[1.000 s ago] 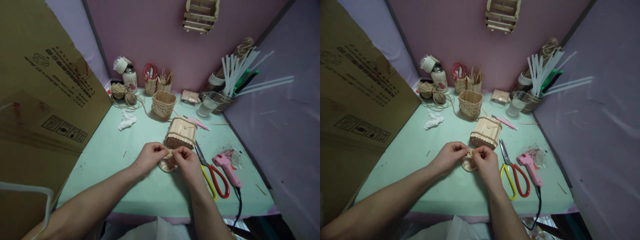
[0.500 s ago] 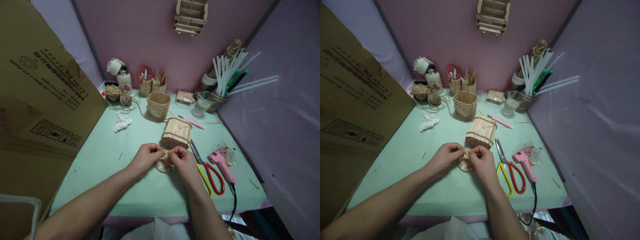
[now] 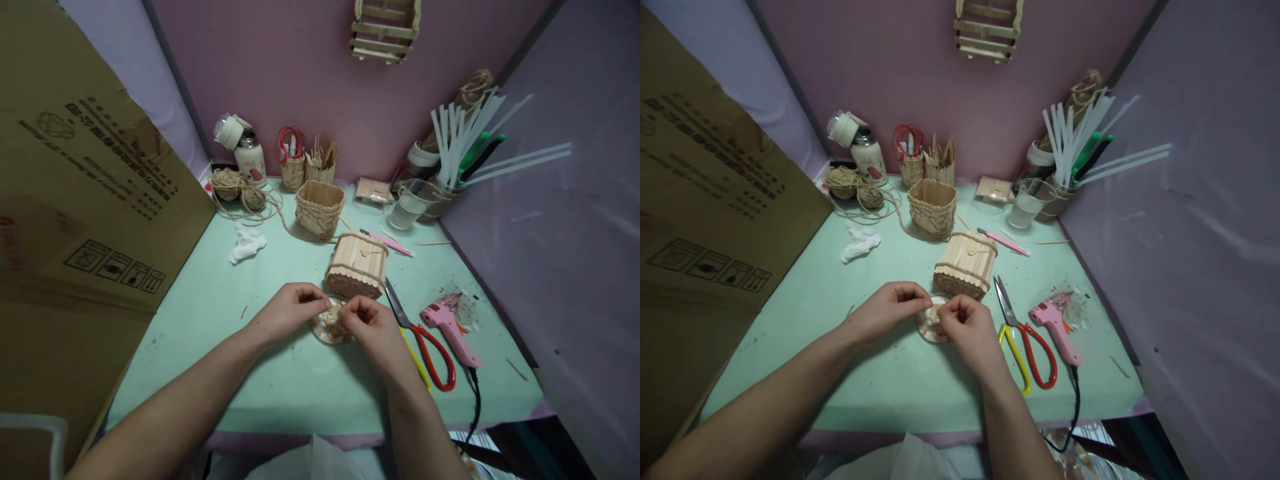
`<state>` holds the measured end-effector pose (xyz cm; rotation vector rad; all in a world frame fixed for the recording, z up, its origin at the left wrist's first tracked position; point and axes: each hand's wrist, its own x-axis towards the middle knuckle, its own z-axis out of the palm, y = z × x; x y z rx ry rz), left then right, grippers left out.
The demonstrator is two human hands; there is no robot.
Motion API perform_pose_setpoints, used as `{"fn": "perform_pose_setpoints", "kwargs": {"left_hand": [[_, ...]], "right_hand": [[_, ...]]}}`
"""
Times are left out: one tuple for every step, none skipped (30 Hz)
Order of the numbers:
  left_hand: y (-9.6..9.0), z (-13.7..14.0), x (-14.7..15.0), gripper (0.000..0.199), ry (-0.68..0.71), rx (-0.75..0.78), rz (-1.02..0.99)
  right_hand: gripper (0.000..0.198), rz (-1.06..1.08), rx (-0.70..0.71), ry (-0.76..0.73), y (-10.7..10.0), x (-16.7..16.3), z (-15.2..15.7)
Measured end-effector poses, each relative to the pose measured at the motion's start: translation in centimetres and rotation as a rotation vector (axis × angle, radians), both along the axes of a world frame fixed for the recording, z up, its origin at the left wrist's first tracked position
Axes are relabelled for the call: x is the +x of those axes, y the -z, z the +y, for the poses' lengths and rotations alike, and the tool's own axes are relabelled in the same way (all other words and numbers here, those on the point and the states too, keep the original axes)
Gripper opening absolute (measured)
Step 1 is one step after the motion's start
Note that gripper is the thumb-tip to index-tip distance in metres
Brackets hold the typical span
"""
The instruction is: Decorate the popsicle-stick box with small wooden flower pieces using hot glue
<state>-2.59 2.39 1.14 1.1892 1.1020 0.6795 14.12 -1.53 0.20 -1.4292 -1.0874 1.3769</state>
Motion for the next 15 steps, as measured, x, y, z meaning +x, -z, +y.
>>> {"fn": "perform_pose_setpoints", "kwargs": {"left_hand": [[-0.02,0.03,-0.11,0.015,0.022,-0.005,0.018],[-0.03,0.06,-0.20,0.015,0.040,-0.011,0.036],[-0.05,0.08,-0.28,0.014,0.055,-0.015,0.050],[-0.06,0.09,-0.34,0.014,0.069,-0.016,0.060],[-0.07,0.09,-0.39,0.014,0.083,-0.015,0.065],[-0.08,0.10,-0.42,0.013,0.097,-0.013,0.067],[-0.09,0.10,-0.44,0.013,0.106,-0.014,0.065],[-0.10,0.11,-0.44,0.013,0.111,-0.017,0.059],[-0.13,0.12,-0.44,0.013,0.112,-0.022,0.052],[-0.15,0.13,-0.42,0.012,0.110,-0.030,0.045],[-0.19,0.13,-0.41,0.012,0.109,-0.038,0.040],[-0.23,0.14,-0.39,0.011,0.110,-0.046,0.037],[-0.28,0.15,-0.39,0.011,0.113,-0.050,0.037],[-0.33,0.15,-0.40,0.011,0.115,-0.051,0.036],[-0.38,0.15,-0.42,0.011,0.111,-0.050,0.031]], "right_hand": [[0.016,-0.008,-0.003,-0.014,-0.07,0.01,-0.07],[0.016,-0.017,-0.005,-0.026,-0.14,0.03,-0.13],[0.016,-0.029,-0.006,-0.035,-0.19,0.04,-0.19],[0.017,-0.040,-0.005,-0.044,-0.24,0.05,-0.23],[0.016,-0.050,-0.003,-0.053,-0.28,0.07,-0.27],[0.016,-0.061,0.000,-0.060,-0.29,0.09,-0.29],[0.016,-0.069,0.003,-0.065,-0.28,0.11,-0.31],[0.016,-0.074,0.006,-0.068,-0.24,0.13,-0.32],[0.015,-0.077,0.009,-0.072,-0.18,0.14,-0.32],[0.015,-0.079,0.012,-0.074,-0.10,0.14,-0.30],[0.015,-0.082,0.015,-0.074,-0.01,0.13,-0.28],[0.015,-0.084,0.016,-0.076,0.06,0.11,-0.27],[0.016,-0.084,0.015,-0.078,0.08,0.09,-0.26],[0.017,-0.080,0.015,-0.080,0.05,0.08,-0.28],[0.018,-0.073,0.019,-0.079,-0.06,0.10,-0.34]]}}
